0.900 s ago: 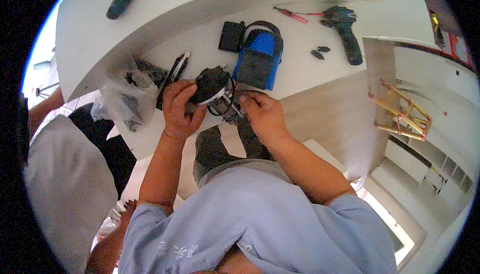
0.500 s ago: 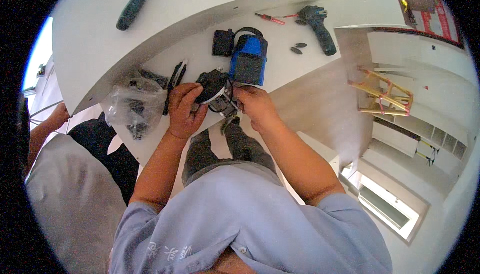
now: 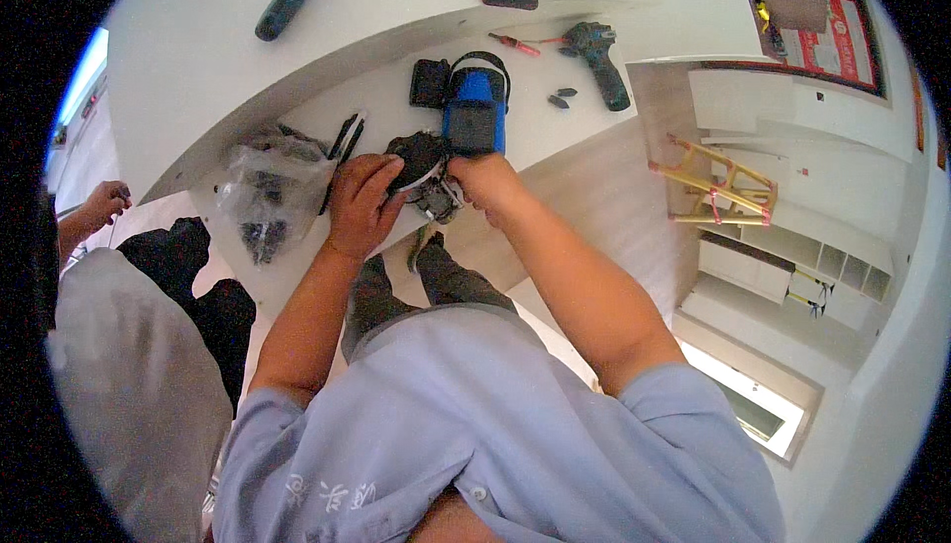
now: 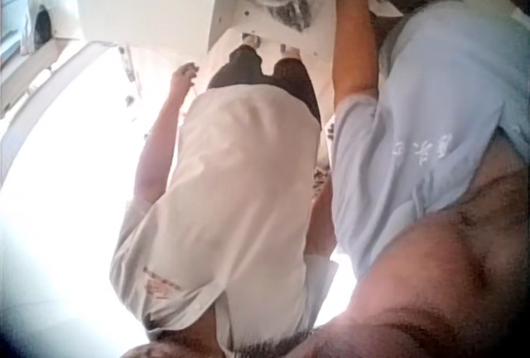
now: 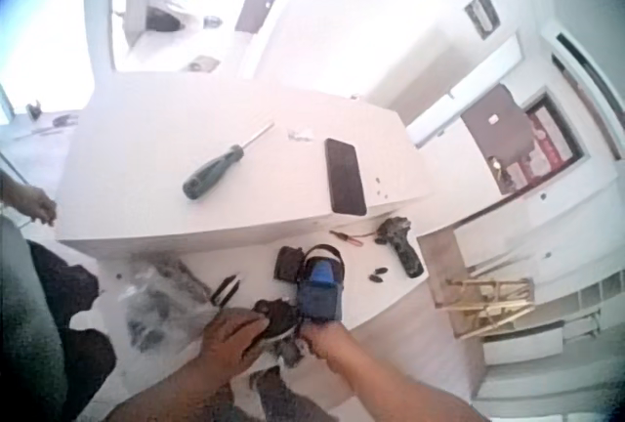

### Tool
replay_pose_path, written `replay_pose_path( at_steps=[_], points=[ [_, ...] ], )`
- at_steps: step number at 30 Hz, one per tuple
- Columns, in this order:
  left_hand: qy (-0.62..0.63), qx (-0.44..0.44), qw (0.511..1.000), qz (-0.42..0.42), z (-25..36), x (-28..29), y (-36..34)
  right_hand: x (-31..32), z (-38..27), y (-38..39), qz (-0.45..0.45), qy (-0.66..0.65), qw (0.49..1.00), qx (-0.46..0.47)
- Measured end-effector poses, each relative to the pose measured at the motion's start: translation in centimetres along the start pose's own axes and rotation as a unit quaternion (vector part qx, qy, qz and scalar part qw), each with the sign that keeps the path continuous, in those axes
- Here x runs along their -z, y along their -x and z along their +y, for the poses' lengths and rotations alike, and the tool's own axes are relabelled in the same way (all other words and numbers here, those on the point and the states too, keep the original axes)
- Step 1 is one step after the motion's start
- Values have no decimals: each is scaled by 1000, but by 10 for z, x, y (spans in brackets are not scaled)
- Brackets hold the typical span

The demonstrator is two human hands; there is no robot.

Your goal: The person removes a blue plastic cover from a cylindrical device and uses a power drill to remove screws from its internal metal frame.

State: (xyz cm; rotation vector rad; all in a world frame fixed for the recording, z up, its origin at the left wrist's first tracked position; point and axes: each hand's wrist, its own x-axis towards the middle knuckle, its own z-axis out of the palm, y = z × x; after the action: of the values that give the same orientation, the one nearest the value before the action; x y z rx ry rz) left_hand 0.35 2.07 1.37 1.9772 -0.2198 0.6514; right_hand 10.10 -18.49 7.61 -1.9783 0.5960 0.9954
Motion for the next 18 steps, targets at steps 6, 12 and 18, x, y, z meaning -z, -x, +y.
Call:
replay_pose_path(
  at_steps=[6,12,18],
  points=[
    [3,6,1000,-8,-2,0,3,-4,-13,8,-25,-9,999,-46],
    [16,11,1000,-6,-3,0,0,4,-11,0,-100,-4,994,-40],
    [-9,22,1000,-20,7,-1,-4,8,-8,0,-122,-42,990,-54]
  ],
)
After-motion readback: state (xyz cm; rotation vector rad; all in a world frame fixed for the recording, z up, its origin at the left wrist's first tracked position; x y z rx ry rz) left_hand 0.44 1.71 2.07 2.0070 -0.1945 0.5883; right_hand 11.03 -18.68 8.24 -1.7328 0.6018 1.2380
